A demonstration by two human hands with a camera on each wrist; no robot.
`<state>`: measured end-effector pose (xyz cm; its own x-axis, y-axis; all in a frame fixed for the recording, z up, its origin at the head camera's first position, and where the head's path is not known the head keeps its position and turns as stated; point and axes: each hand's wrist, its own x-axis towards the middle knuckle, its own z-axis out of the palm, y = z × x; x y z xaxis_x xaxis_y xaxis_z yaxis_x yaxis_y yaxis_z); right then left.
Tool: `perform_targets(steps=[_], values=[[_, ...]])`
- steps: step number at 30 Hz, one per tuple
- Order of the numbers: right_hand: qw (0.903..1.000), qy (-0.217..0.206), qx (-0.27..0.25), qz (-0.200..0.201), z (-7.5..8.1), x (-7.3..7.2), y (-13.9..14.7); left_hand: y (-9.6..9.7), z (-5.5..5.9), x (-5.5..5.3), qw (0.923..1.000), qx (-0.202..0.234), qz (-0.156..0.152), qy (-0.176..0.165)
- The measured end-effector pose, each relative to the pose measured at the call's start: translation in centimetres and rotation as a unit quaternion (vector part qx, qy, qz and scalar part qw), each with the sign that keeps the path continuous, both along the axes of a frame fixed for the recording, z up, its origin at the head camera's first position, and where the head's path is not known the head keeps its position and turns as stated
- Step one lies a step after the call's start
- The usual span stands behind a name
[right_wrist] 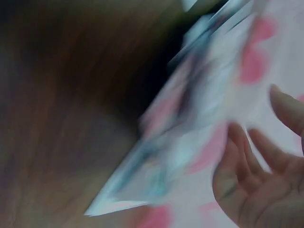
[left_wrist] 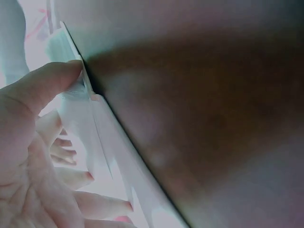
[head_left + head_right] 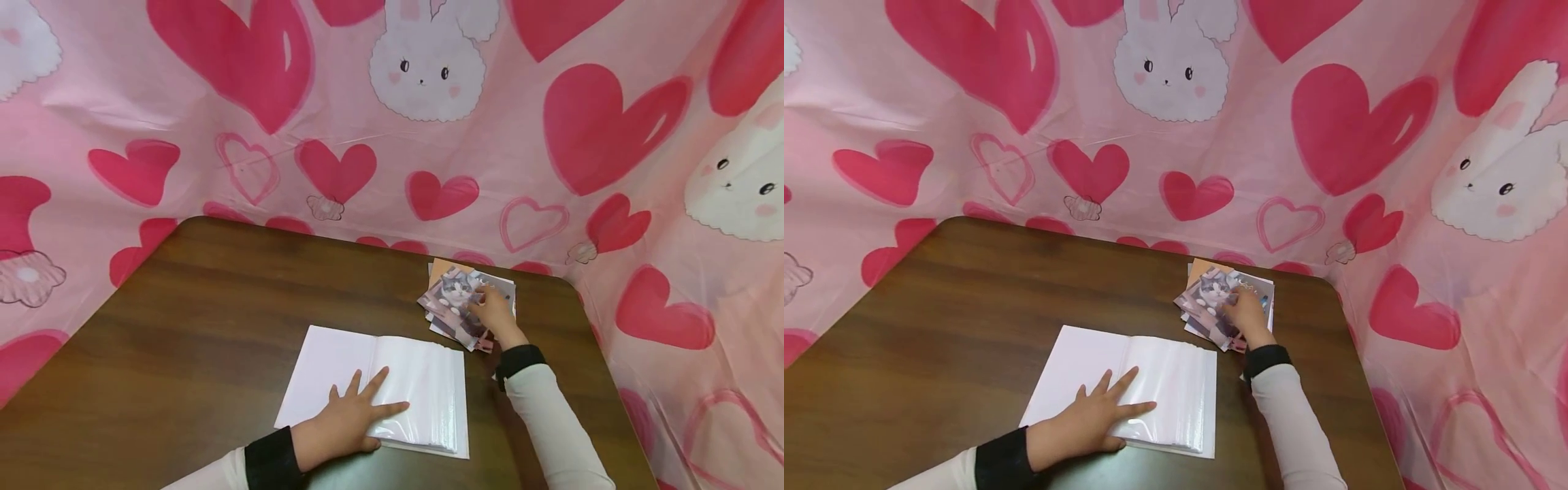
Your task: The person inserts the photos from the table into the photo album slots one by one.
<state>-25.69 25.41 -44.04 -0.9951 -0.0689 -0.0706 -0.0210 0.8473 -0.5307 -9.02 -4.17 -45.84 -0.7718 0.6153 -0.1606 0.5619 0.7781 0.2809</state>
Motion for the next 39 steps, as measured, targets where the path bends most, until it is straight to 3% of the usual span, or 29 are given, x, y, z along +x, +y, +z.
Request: perform_targets(steps=[3,5,13,16,21,24,25,28,31,32,34,35,37,39], values=[[0.9971,-0.042,-0.002,-0.063,-1.6,-1.5,1.9,0.2,-0.2,0.5,0.9999,-0.004,-0.003,-0.010],[0.9944,-0.068,0.005,-0.081,-2.3,-1.8,2.7,0.3,-0.3,0.7,0.9998,-0.005,-0.007,-0.015],[0.9913,-0.088,0.021,-0.095,-2.7,-2.0,3.1,0.5,-0.4,0.7,0.9995,-0.015,-0.013,-0.024],[0.9920,-0.070,0.014,-0.105,-2.6,-2.2,2.9,0.4,0.0,0.4,0.9994,-0.012,-0.014,-0.029],[0.9890,0.044,-0.052,-0.131,-3.6,-3.1,1.4,0.2,0.2,0.2,0.9995,-0.008,-0.011,-0.029],[0.9768,0.082,-0.133,-0.146,-4.5,-4.2,0.6,-0.1,0.1,0.2,0.9997,-0.009,-0.005,-0.024],[0.9698,0.096,-0.173,-0.143,-5.6,-5.0,1.0,-0.1,0.1,0.2,0.9997,-0.008,-0.004,-0.022],[0.9593,0.044,-0.233,-0.153,-5.4,-5.9,0.9,-0.4,0.1,-0.2,0.9999,-0.009,-0.003,-0.013],[0.9504,-0.013,-0.266,-0.160,-3.8,-5.6,0.8,-1.0,0.2,-0.6,0.9999,-0.005,-0.002,-0.014],[0.9439,-0.047,-0.279,-0.171,-2.1,-4.8,0.2,-1.3,0.3,-0.8,0.9998,-0.002,-0.001,-0.018],[0.9159,-0.079,-0.354,-0.171,-0.5,-3.7,0.3,-1.8,0.5,-1.0,0.9995,0.005,0.001,-0.033],[0.8923,-0.099,-0.406,-0.171,0.1,-3.3,0.4,-2.1,0.6,-1.2,0.9991,0.009,0.003,-0.042],[0.8259,-0.146,-0.519,-0.165,1.0,-2.5,0.6,-2.3,0.9,-1.4,0.9986,0.014,0.003,-0.050],[0.7670,-0.191,-0.597,-0.137,1.4,-1.9,0.9,-2.1,1.1,-1.7,0.9992,0.015,-0.004,-0.037]])
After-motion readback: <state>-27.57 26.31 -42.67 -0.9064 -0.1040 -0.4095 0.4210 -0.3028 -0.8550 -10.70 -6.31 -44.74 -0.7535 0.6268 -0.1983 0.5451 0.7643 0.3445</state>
